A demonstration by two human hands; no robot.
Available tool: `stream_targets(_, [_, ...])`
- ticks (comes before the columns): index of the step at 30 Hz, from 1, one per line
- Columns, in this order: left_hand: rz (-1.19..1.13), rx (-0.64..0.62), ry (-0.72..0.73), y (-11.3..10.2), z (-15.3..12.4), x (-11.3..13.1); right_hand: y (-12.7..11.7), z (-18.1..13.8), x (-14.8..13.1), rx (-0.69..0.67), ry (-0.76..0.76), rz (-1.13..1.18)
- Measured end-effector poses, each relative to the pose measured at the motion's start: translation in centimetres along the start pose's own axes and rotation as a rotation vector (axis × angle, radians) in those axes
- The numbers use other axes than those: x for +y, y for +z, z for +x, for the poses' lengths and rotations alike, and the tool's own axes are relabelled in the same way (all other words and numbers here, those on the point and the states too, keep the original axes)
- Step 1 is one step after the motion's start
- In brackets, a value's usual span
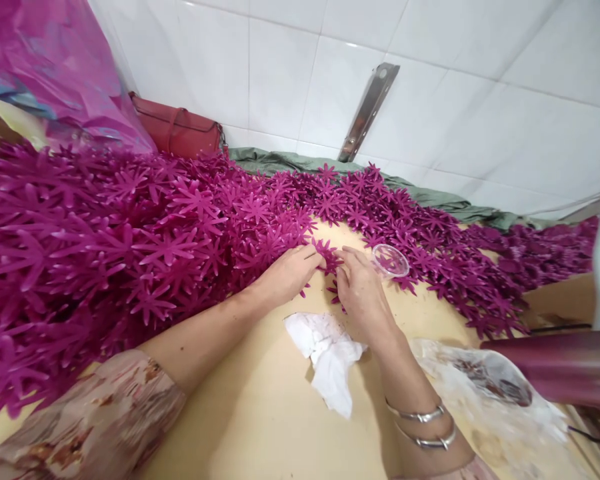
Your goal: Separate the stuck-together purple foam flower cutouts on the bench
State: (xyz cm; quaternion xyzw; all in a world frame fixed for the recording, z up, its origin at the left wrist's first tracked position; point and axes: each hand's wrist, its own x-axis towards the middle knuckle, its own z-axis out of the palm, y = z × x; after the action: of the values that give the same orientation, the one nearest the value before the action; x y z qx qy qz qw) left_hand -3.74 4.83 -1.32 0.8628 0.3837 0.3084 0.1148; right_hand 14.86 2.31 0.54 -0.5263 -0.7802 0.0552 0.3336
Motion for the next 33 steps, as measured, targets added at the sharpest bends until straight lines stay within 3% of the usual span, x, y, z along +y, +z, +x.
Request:
stream_targets(6, [0.093,0.064,-0.247,-0.7,-0.4,1.1,-0.1,0.1,-0.7,0.033,-0.032,0.051])
stream_targets(11, [0.302,0.009,-0.215,0.0,-0.2,0.4,0.0,0.0,-0.5,-0.004,-0.010,0.057])
stream_targets(15, [0.284,-0.038,-0.185,0.4,-0.2,-0.3,0.4,-0.1,-0.1,-0.035,0.015,0.082])
stream_targets(19, [0.310,-0.060,-0.228,-0.7,-0.1,0.3,0.9,-0.1,0.2,-0.044,0.032,0.067])
stream_targets(23, [0.514,0.047,-0.331,-2.7,0.2,0.5,1.0,0.0,-0.2,-0.080,0.029,0.025])
stream_targets(27, [0.703,0.171,-0.486,-3.9,0.3,-1.2,1.2,0.1,-0.5,-0.119,-0.013,-0.018])
stream_targets(33, [0.738,0.163,-0.565,-3.9,0.4,-2.0,1.8,0.2,-0.7,-0.101,-0.053,-0.099])
